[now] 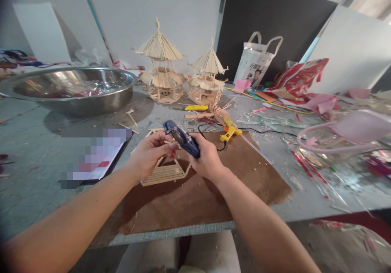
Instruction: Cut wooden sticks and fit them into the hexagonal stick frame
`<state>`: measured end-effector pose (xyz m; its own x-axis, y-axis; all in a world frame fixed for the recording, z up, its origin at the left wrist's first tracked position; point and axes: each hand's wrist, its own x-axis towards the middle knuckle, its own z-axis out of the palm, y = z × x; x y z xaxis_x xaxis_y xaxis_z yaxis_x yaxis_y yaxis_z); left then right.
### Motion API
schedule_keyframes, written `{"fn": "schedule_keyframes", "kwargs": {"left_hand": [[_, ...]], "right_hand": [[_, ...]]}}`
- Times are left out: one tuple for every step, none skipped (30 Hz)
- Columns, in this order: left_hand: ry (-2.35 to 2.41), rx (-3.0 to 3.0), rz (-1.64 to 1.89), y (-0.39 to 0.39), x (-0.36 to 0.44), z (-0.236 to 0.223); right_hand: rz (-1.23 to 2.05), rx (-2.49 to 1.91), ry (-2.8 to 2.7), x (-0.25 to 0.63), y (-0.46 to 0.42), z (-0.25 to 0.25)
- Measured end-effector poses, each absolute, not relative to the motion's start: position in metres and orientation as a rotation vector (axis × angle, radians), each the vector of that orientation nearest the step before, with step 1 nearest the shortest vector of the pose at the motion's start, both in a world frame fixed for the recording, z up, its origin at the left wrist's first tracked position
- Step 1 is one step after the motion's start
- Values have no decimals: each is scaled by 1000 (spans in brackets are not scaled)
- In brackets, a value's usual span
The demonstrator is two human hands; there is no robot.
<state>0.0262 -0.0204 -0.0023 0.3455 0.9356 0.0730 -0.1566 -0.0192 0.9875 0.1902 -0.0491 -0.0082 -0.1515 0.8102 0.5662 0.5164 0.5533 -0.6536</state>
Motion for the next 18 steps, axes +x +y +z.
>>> {"fn": "schedule_keyframes", "kwargs": {"left_hand": [[861, 1352, 1023, -20, 25, -2], [916, 1442, 996, -19, 24, -3], [966, 1542, 967, -19, 23, -3], [1009, 1643, 938, -18, 22, -3], [1038, 1738, 916, -19, 21, -3], [1052, 1821, 893, -19, 21, -3], [1055, 1894, 863, -20, 21, -3], [1050, 1964, 823, -21, 21, -2], [1043, 2032, 774, -22, 21, -2], [1036, 2094, 725, -23, 22, -1], [1030, 2135, 688, -24, 22, 0], [1022, 2144, 675, -25, 23, 1], [1013, 2117, 690, -25, 23, 2], [1006, 2058, 719, -26, 23, 3], [1007, 1973, 757, -25, 23, 5], [1010, 1876, 795, -25, 23, 6], [1019, 1781, 821, -25, 23, 7], [1024, 1692, 844, -25, 23, 8]], "right_hand": [[385, -1090, -1813, 191, -49, -8], [392, -1092, -1811, 192, -49, -7], [397, -1096, -1810, 192, -49, -7], [400, -1100, -1813, 193, -48, -6], [402, -1103, -1822, 194, -48, -6], [404, -1102, -1836, 195, -48, -6], [403, -1098, -1855, 195, -48, -6], [399, -1092, -1877, 196, -47, -6], [392, -1087, -1901, 196, -47, -7], [381, -1083, -1926, 196, -47, -7], [363, -1085, -1950, 196, -47, -8], [334, -1103, -1969, 195, -47, -9], [295, -1138, -1980, 195, -46, -10], [248, -1189, -1983, 195, -46, -10], [196, -1250, -1979, 195, -45, -11], [143, -1315, -1970, 196, -44, -11], [96, -1381, -1962, 197, -43, -11], [55, -1440, -1958, 198, -42, -11]]}}
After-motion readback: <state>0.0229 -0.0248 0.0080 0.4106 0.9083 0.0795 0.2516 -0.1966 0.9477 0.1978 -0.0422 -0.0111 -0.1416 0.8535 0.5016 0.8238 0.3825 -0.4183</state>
